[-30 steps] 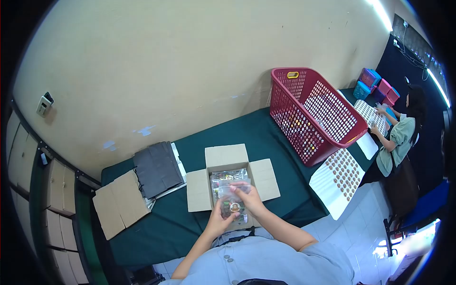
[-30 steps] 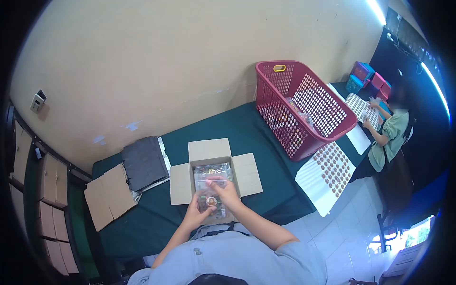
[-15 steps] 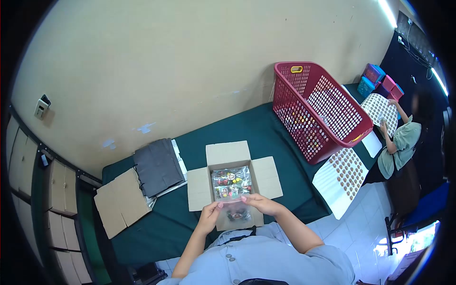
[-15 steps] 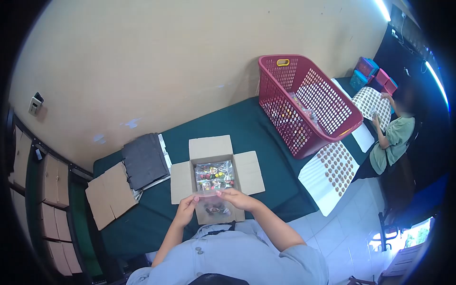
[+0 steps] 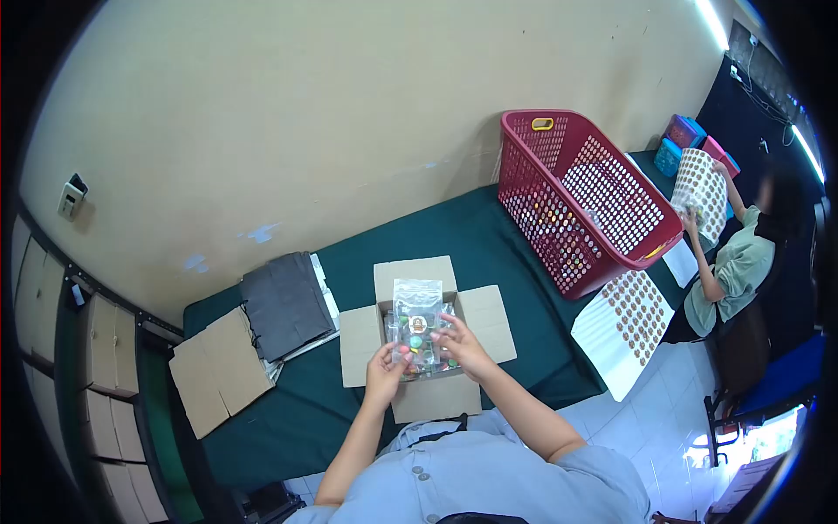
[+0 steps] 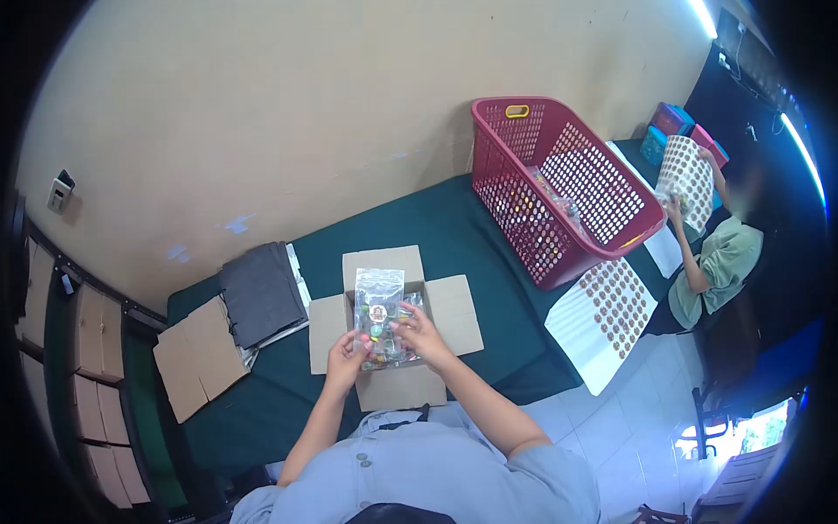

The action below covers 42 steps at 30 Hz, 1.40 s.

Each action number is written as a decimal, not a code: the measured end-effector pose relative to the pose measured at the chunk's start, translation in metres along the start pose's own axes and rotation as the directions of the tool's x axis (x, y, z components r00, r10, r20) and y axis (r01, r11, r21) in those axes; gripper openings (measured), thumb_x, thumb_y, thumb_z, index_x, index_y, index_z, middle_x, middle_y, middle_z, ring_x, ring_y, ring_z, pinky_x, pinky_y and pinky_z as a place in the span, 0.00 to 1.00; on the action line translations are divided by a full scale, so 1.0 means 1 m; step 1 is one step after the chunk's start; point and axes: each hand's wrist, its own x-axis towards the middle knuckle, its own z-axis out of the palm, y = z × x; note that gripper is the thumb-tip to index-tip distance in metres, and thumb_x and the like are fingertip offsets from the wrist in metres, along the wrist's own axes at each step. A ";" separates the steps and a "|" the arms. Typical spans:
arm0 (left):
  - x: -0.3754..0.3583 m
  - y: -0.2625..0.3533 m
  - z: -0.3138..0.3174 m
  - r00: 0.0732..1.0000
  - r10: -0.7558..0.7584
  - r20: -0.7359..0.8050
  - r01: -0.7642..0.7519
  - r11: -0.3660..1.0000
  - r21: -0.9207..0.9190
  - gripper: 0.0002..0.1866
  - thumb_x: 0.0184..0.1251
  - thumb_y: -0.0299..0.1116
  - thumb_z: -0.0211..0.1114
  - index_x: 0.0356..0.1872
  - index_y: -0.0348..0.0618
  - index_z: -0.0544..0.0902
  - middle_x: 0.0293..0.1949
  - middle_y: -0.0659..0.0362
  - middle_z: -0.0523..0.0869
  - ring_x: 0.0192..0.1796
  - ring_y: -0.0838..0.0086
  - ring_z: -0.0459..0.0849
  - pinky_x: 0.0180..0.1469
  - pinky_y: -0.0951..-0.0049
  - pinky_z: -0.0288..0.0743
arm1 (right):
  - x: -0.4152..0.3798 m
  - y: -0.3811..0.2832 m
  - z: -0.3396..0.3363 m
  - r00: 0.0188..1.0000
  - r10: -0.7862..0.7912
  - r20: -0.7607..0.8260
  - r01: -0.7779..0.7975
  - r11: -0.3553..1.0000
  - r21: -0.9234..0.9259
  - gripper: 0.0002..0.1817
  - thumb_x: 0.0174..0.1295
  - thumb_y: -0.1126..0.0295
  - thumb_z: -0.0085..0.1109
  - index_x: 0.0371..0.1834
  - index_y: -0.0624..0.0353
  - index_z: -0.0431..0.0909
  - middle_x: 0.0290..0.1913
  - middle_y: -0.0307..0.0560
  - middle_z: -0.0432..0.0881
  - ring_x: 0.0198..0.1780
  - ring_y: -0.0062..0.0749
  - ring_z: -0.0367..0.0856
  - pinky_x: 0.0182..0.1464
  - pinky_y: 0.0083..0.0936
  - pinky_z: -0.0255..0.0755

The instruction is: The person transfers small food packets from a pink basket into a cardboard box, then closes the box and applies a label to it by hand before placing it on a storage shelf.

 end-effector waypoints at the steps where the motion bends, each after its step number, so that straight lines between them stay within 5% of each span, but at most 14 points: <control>1: 0.003 0.001 -0.002 1.000 -0.004 -0.001 0.004 1.000 0.000 0.22 0.61 0.23 0.62 0.56 0.30 0.67 0.39 0.56 0.82 0.35 0.76 0.83 0.38 0.79 0.78 | 0.004 0.006 0.000 1.000 0.004 -0.001 -0.004 1.000 0.001 0.34 0.60 0.67 0.59 0.68 0.52 0.54 0.50 0.46 0.76 0.47 0.24 0.75 0.45 0.23 0.71; 5: 0.010 -0.003 -0.013 0.996 0.078 0.039 -0.083 0.986 0.144 0.26 0.59 0.25 0.64 0.59 0.33 0.66 0.46 0.52 0.80 0.43 0.69 0.81 0.45 0.74 0.75 | 0.024 0.021 0.004 1.000 -0.003 0.018 0.004 0.996 -0.091 0.37 0.59 0.72 0.60 0.69 0.56 0.51 0.46 0.49 0.77 0.39 0.23 0.78 0.36 0.17 0.72; 7: 0.005 -0.003 -0.011 0.899 0.401 -0.177 -0.239 0.787 0.569 0.31 0.57 0.28 0.66 0.62 0.39 0.64 0.54 0.47 0.73 0.55 0.61 0.74 0.55 0.65 0.70 | 0.041 0.046 -0.002 0.998 0.056 -0.002 -0.053 0.947 -0.316 0.40 0.58 0.69 0.62 0.70 0.57 0.50 0.46 0.50 0.78 0.36 0.23 0.78 0.34 0.17 0.72; 8: 0.003 -0.001 -0.012 0.919 0.348 -0.186 -0.196 0.811 0.552 0.33 0.55 0.30 0.66 0.63 0.43 0.63 0.59 0.45 0.66 0.61 0.56 0.67 0.61 0.60 0.63 | 0.043 0.057 -0.003 0.999 0.040 -0.032 -0.051 0.856 -0.514 0.43 0.55 0.68 0.65 0.71 0.58 0.49 0.48 0.53 0.78 0.35 0.25 0.79 0.36 0.21 0.73; 11: 0.001 -0.010 -0.018 0.927 0.347 -0.142 -0.192 0.764 0.616 0.32 0.56 0.29 0.66 0.62 0.42 0.64 0.56 0.47 0.69 0.58 0.56 0.70 0.60 0.61 0.64 | 0.044 0.095 -0.012 0.997 -0.072 0.016 0.056 0.615 -0.787 0.44 0.53 0.68 0.65 0.71 0.58 0.49 0.49 0.55 0.78 0.36 0.29 0.81 0.39 0.25 0.75; 13: -0.002 -0.010 -0.018 0.924 0.358 -0.137 -0.199 0.753 0.628 0.28 0.55 0.28 0.65 0.59 0.41 0.68 0.55 0.47 0.71 0.58 0.54 0.70 0.61 0.62 0.63 | 0.036 0.092 -0.008 1.000 -0.001 0.025 0.020 0.631 -0.775 0.41 0.53 0.69 0.63 0.70 0.58 0.53 0.49 0.56 0.78 0.38 0.32 0.82 0.43 0.27 0.75; 19: -0.010 -0.013 -0.016 0.909 0.417 -0.008 -0.273 0.609 0.745 0.17 0.57 0.27 0.61 0.49 0.40 0.75 0.53 0.45 0.72 0.58 0.53 0.71 0.61 0.63 0.63 | 0.033 0.102 -0.016 0.956 -0.057 0.289 0.285 0.424 -0.860 0.35 0.55 0.66 0.61 0.68 0.55 0.60 0.56 0.58 0.73 0.46 0.43 0.79 0.52 0.32 0.70; 24: -0.017 -0.018 -0.005 0.925 0.378 -0.033 -0.229 0.626 0.745 0.13 0.59 0.27 0.60 0.46 0.42 0.78 0.53 0.47 0.73 0.58 0.54 0.72 0.61 0.64 0.64 | 0.032 0.100 -0.013 0.953 -0.065 0.296 0.286 0.516 -0.808 0.37 0.58 0.62 0.61 0.69 0.54 0.56 0.54 0.62 0.73 0.47 0.43 0.79 0.52 0.33 0.70; 26: -0.021 -0.017 0.000 0.924 0.378 -0.053 -0.218 0.634 0.742 0.12 0.59 0.27 0.59 0.45 0.41 0.78 0.53 0.46 0.72 0.58 0.54 0.72 0.61 0.63 0.64 | 0.040 0.096 -0.003 0.993 -0.115 0.020 0.097 0.718 -0.689 0.40 0.58 0.60 0.61 0.70 0.58 0.51 0.47 0.60 0.77 0.43 0.38 0.80 0.48 0.31 0.72; 29: -0.026 -0.020 0.007 0.928 0.364 -0.078 -0.188 0.638 0.747 0.12 0.59 0.27 0.59 0.45 0.40 0.78 0.53 0.45 0.72 0.58 0.54 0.71 0.60 0.62 0.65 | 0.059 0.081 0.004 0.990 -0.022 -0.138 -0.053 0.854 -0.517 0.41 0.57 0.63 0.63 0.70 0.63 0.49 0.37 0.54 0.80 0.35 0.32 0.81 0.39 0.28 0.74; 33: -0.029 -0.033 0.012 0.895 0.433 -0.111 -0.180 0.577 0.797 0.19 0.57 0.30 0.63 0.51 0.39 0.74 0.54 0.44 0.71 0.59 0.52 0.70 0.61 0.61 0.64 | 0.087 0.100 -0.011 0.993 0.116 -0.010 -0.115 0.962 -0.247 0.31 0.58 0.73 0.60 0.62 0.69 0.56 0.27 0.47 0.79 0.26 0.26 0.79 0.28 0.20 0.74; 37: -0.022 -0.016 0.050 0.870 0.483 -0.099 -0.143 0.440 0.887 0.38 0.48 0.29 0.69 0.63 0.44 0.62 0.58 0.42 0.65 0.61 0.49 0.66 0.63 0.58 0.62 | 0.053 0.073 -0.011 0.990 0.138 0.043 -0.142 0.983 0.117 0.21 0.62 0.75 0.54 0.56 0.69 0.63 0.34 0.51 0.79 0.33 0.28 0.81 0.35 0.22 0.77; 41: 0.014 -0.019 0.054 0.907 0.420 -0.029 -0.146 0.378 0.914 0.46 0.43 0.23 0.70 0.68 0.46 0.57 0.55 0.46 0.72 0.57 0.50 0.71 0.59 0.59 0.65 | 0.038 0.046 -0.037 0.941 0.224 0.254 -0.232 0.973 0.003 0.18 0.66 0.72 0.50 0.57 0.66 0.65 0.41 0.51 0.80 0.38 0.28 0.82 0.37 0.21 0.77; 42: 0.023 -0.025 0.050 0.909 0.418 0.001 -0.171 0.369 0.913 0.47 0.43 0.20 0.68 0.69 0.49 0.56 0.49 0.49 0.76 0.53 0.52 0.73 0.56 0.60 0.68 | 0.031 0.023 -0.042 0.929 0.272 0.251 -0.218 0.950 -0.225 0.16 0.68 0.69 0.47 0.56 0.63 0.67 0.43 0.48 0.80 0.39 0.26 0.81 0.37 0.20 0.76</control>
